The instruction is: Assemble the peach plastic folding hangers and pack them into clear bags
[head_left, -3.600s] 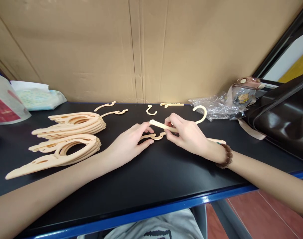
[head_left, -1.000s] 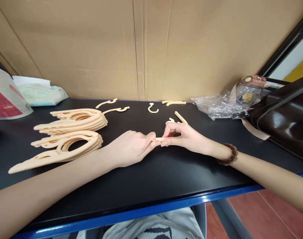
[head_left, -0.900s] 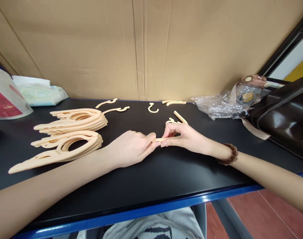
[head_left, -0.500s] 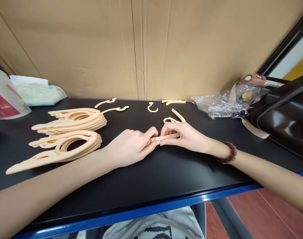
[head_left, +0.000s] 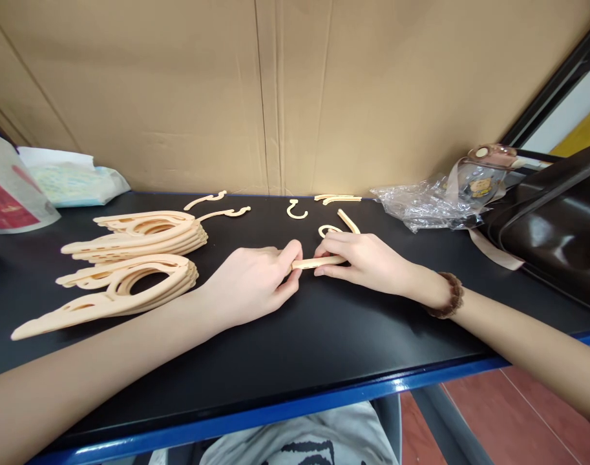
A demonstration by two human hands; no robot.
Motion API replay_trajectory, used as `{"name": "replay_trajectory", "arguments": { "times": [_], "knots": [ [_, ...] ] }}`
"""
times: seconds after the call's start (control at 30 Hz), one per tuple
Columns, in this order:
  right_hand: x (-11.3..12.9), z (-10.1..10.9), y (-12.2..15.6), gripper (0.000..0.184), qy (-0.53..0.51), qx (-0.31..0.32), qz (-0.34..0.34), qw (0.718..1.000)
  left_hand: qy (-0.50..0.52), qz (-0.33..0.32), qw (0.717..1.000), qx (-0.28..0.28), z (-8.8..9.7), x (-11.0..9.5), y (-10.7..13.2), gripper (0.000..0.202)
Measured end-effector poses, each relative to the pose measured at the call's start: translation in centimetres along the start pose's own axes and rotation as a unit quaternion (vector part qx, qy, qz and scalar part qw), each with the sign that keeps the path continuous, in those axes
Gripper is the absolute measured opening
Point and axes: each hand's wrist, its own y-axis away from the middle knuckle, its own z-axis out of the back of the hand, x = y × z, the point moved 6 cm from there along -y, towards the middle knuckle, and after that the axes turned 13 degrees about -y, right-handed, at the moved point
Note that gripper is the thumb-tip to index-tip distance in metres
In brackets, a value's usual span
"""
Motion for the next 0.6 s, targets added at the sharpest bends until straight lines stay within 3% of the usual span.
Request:
{"name": "replay_trajectory", "arguments": {
  "times": [0.13, 0.3, 0.47, 0.6],
  "knots": [
    [-0.9, 0.6, 0.0, 0.029, 0.005, -0.016, -0.056, 0.998, -0.015, 0.040, 0.997, -0.056, 0.9, 0.6, -0.1, 0.013],
    [-1.7, 1.1, 0.1, 0.041, 0.072, -0.027, -0.087, 0.993, 0.001, 0.035, 0.996, -0.082, 1.4, 0.9, -0.1, 0.014],
    [-2.6, 1.5, 0.2, 0.049, 0.115, -0.021, -0.090, 0.989, 0.027, 0.013, 0.997, -0.073, 0.5, 1.3, -0.1, 0.020],
    [-3.2, 1.8, 0.2, 0.053, 0.135, -0.017, -0.084, 0.987, 0.057, 0.031, 0.995, -0.076, -0.3, 1.9, -0.1, 0.026]
  ]
}}
